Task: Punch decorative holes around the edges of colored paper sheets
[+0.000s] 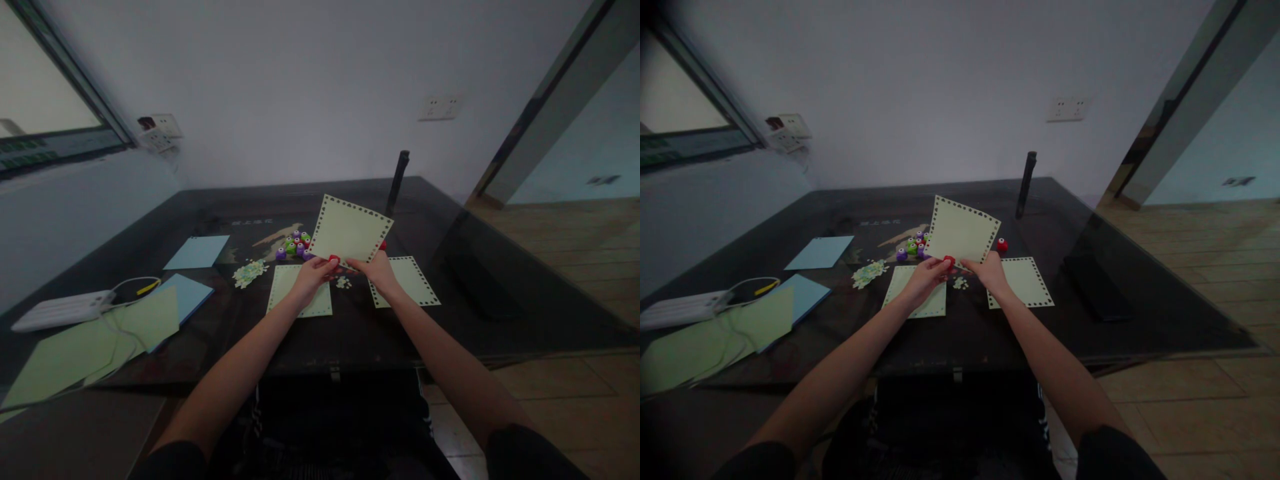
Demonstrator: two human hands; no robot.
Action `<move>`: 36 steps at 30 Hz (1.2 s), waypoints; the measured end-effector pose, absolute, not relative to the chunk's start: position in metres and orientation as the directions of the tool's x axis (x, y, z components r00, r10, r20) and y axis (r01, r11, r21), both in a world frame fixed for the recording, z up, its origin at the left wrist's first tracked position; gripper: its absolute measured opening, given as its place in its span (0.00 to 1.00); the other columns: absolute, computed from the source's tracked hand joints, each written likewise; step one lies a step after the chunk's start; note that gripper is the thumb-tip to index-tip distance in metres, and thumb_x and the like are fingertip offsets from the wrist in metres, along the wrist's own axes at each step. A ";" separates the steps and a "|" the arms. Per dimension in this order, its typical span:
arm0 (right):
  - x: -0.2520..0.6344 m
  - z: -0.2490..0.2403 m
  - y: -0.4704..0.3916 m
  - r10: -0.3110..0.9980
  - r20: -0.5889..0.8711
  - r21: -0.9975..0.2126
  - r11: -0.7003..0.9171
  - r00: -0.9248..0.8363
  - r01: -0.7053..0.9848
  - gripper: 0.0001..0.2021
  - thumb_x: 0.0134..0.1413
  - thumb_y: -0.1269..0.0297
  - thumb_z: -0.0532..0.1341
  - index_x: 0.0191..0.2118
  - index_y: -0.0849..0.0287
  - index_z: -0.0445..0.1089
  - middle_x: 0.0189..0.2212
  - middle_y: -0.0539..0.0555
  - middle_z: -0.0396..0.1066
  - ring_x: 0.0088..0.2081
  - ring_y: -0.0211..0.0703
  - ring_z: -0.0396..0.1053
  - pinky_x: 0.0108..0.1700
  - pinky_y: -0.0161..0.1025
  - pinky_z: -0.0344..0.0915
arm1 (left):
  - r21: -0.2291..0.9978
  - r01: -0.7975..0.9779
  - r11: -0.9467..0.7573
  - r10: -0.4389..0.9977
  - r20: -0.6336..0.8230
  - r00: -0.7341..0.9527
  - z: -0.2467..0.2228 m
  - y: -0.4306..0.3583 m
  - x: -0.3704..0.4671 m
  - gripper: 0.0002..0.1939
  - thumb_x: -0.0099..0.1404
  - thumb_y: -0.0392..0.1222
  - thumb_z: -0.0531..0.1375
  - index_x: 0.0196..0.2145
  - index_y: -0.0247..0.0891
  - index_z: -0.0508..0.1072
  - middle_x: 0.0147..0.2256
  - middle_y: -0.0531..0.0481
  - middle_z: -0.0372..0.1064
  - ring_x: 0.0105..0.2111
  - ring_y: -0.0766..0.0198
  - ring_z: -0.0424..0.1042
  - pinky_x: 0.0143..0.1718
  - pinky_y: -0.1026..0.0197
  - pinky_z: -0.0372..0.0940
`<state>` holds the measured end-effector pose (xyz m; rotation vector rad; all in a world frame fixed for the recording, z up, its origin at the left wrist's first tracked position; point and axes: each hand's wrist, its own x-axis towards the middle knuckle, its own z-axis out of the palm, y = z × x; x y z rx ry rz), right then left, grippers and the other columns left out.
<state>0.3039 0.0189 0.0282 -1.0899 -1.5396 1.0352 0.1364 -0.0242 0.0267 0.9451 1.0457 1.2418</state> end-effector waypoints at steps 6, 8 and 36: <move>0.302 0.030 0.017 0.972 0.181 -0.970 0.202 -0.153 0.134 0.19 0.35 0.61 0.68 0.36 0.67 0.73 0.33 0.62 0.76 0.31 0.51 0.75 0.35 0.44 0.71 | 0.952 -0.291 0.090 0.996 -0.087 0.022 0.026 -0.024 0.136 0.19 0.46 0.50 0.69 0.32 0.34 0.74 0.34 0.45 0.73 0.35 0.62 0.71 0.36 0.61 0.62; 0.302 0.031 0.017 0.972 0.175 -0.971 0.197 -0.157 0.132 0.19 0.34 0.60 0.68 0.35 0.67 0.73 0.31 0.61 0.76 0.29 0.50 0.74 0.33 0.43 0.71 | 0.947 -0.311 0.081 0.997 -0.076 0.027 0.025 -0.023 0.136 0.19 0.46 0.49 0.69 0.32 0.34 0.74 0.34 0.45 0.73 0.35 0.62 0.71 0.36 0.60 0.62; 0.301 0.028 0.017 0.974 0.185 -0.977 0.197 -0.133 0.079 0.20 0.33 0.59 0.69 0.35 0.66 0.73 0.33 0.61 0.76 0.32 0.51 0.75 0.34 0.45 0.72 | 0.961 -0.273 0.051 0.999 -0.055 -0.005 0.023 -0.023 0.136 0.18 0.46 0.50 0.68 0.31 0.34 0.75 0.34 0.45 0.73 0.34 0.63 0.70 0.35 0.63 0.60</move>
